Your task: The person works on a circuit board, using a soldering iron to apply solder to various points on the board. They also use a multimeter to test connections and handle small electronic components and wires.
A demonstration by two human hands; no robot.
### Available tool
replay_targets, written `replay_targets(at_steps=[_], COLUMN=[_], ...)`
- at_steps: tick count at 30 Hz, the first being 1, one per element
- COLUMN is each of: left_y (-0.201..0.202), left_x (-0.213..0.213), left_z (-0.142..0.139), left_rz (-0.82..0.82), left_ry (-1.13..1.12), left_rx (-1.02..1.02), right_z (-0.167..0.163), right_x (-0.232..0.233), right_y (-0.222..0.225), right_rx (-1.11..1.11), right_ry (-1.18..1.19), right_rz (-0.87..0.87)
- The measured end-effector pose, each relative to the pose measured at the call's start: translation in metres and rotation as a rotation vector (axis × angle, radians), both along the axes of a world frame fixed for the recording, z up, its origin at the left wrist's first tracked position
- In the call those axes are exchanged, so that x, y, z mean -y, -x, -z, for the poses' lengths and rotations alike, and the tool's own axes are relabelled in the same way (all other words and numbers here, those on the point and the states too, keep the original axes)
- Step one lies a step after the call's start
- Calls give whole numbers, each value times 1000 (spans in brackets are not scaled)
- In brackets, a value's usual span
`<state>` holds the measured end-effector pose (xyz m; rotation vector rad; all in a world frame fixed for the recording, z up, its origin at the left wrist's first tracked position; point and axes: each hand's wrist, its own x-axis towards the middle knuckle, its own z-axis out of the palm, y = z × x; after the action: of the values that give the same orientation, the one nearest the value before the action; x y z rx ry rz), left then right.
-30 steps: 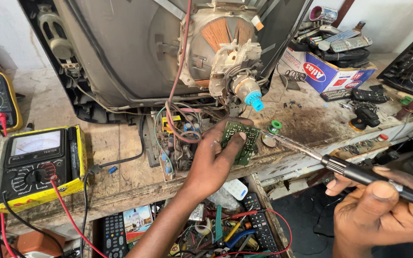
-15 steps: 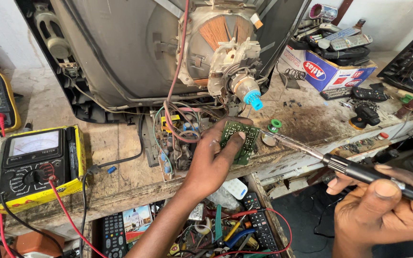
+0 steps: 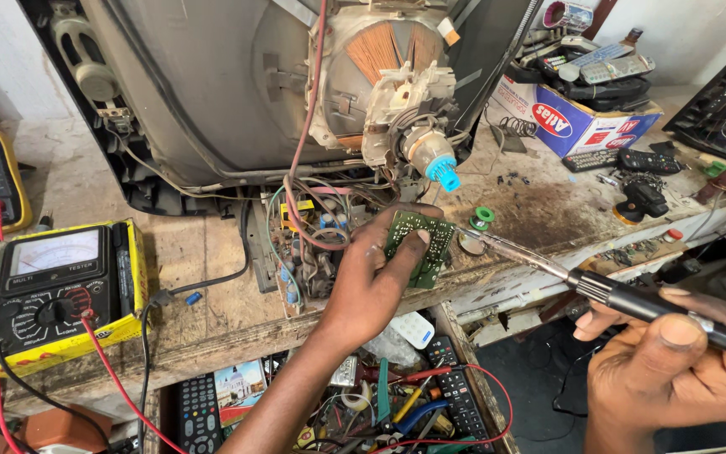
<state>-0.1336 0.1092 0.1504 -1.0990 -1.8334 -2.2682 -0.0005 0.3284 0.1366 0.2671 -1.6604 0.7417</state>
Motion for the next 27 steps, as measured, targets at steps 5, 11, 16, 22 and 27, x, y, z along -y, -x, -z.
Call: replay_targets(at_steps=[5,11,16,22,27], left_y=[0,-1,-1,-1,-1], left_x=[1,1,1,1,-1], left_z=[-1,-1,-3,-1,1], left_rz=[-17,-56,-44,-26,6], left_ry=[17,34,36,29,0], left_rx=[-5,-62,-25,-10,24], right_z=[0,1,6,7,4], right_x=[1,-4,-3,-1,1], right_y=[-1,-3,-4,-5,-3], right_rx=[5,16,12,7,-9], right_ry=[18,-15,43,61,46], right_rz=[8,-5,-32,-25,-11])
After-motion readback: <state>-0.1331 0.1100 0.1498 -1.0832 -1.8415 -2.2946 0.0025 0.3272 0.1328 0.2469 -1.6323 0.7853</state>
